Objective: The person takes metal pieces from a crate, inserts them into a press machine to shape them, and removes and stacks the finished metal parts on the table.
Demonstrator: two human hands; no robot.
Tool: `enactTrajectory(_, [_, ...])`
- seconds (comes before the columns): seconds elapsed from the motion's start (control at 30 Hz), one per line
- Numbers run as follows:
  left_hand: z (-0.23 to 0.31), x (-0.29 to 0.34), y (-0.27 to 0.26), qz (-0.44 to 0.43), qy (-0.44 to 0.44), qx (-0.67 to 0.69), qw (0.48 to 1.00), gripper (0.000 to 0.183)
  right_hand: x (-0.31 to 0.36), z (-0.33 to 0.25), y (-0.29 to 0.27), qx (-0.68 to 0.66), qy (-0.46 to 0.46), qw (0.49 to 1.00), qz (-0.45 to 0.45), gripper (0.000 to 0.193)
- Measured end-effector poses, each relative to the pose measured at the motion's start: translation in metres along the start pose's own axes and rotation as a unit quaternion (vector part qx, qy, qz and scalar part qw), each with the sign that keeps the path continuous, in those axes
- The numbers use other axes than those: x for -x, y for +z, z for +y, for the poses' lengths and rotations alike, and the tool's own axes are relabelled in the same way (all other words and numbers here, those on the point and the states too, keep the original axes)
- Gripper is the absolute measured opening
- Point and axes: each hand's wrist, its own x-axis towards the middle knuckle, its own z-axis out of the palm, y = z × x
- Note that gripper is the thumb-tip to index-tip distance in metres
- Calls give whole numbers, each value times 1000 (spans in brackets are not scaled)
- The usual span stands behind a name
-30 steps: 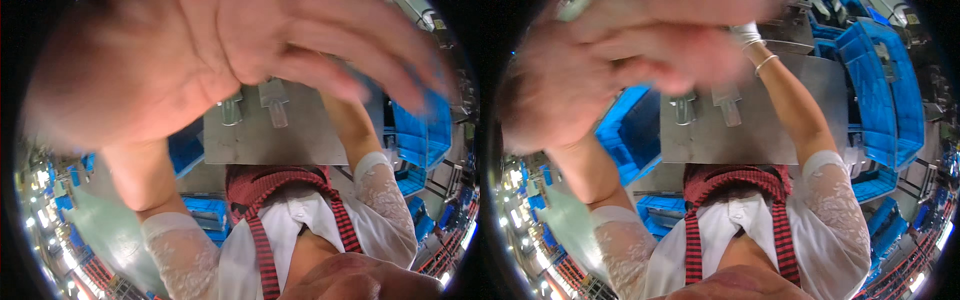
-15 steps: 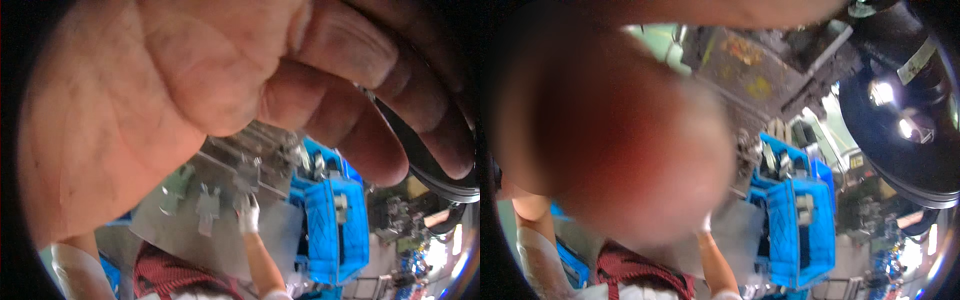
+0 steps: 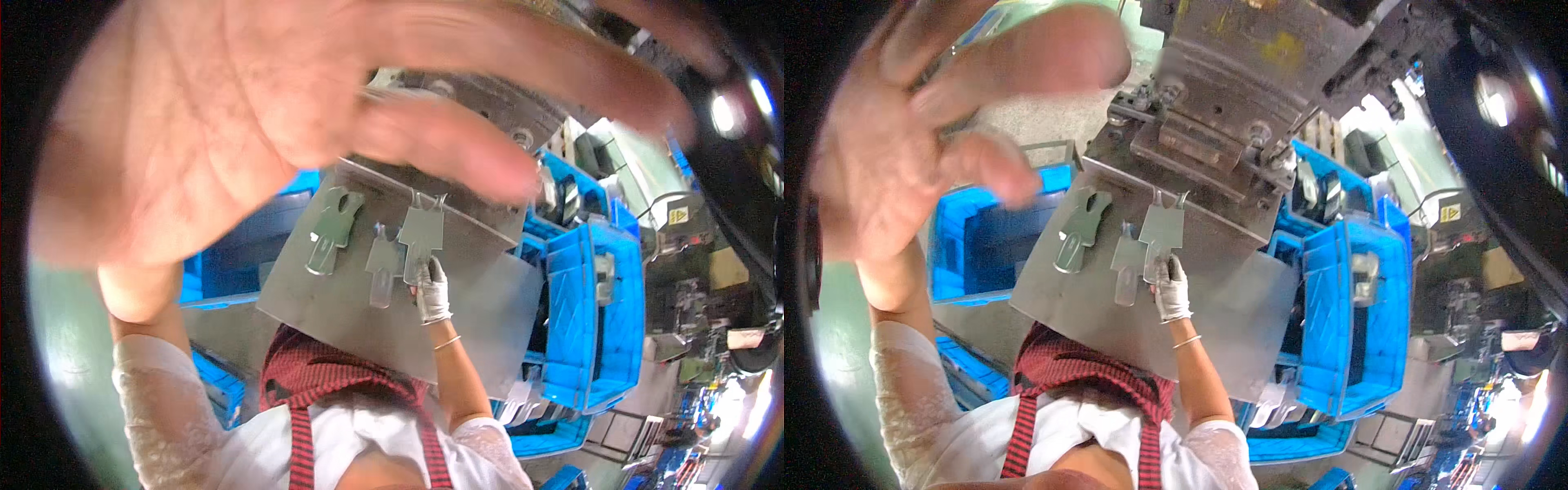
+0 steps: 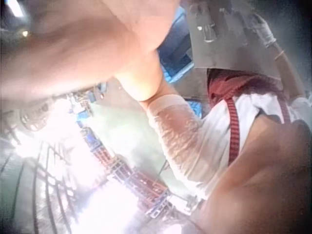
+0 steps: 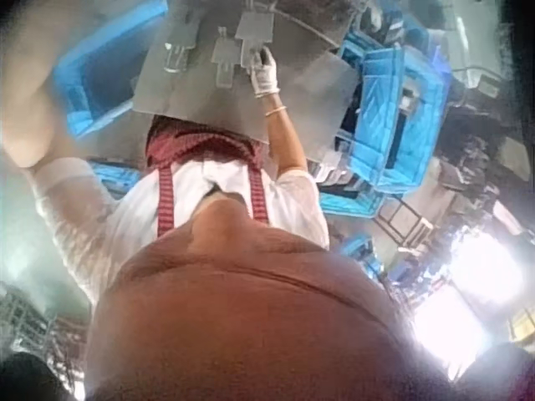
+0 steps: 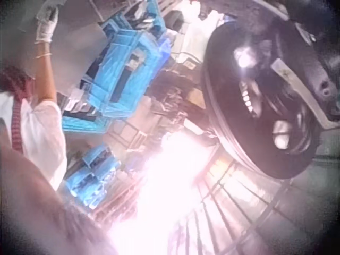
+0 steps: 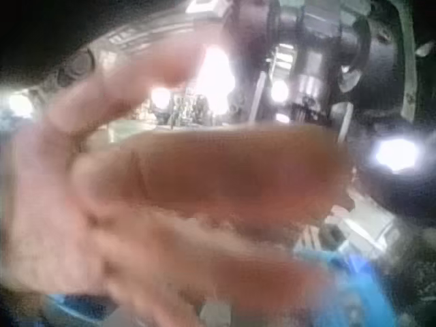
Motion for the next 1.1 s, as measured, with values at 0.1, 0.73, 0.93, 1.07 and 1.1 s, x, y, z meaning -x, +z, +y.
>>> enactTrajectory(0.1, [-24, 20, 38, 434, -18, 256, 864, 79, 17, 18, 4, 45, 20, 998, 38, 17])
enactTrajectory(0.73, [-248, 106, 217, 545, -477, 263, 638, 27, 21, -9, 46, 302, 2, 953, 7, 26])
enactTrajectory(0.93, [-256, 67, 213, 504, -424, 326, 678, 30, -30, 18, 71, 82, -135, 987, 39, 26])
enactTrajectory(1.07, [-279, 116, 241, 393, -542, -282, 687, 43, -70, -55, 50, 158, -134, 965, 163, 28])
enactTrajectory(1.1, [-282, 124, 248, 334, -609, -230, 681, 48, -81, -66, 48, 149, -127, 968, 156, 28])
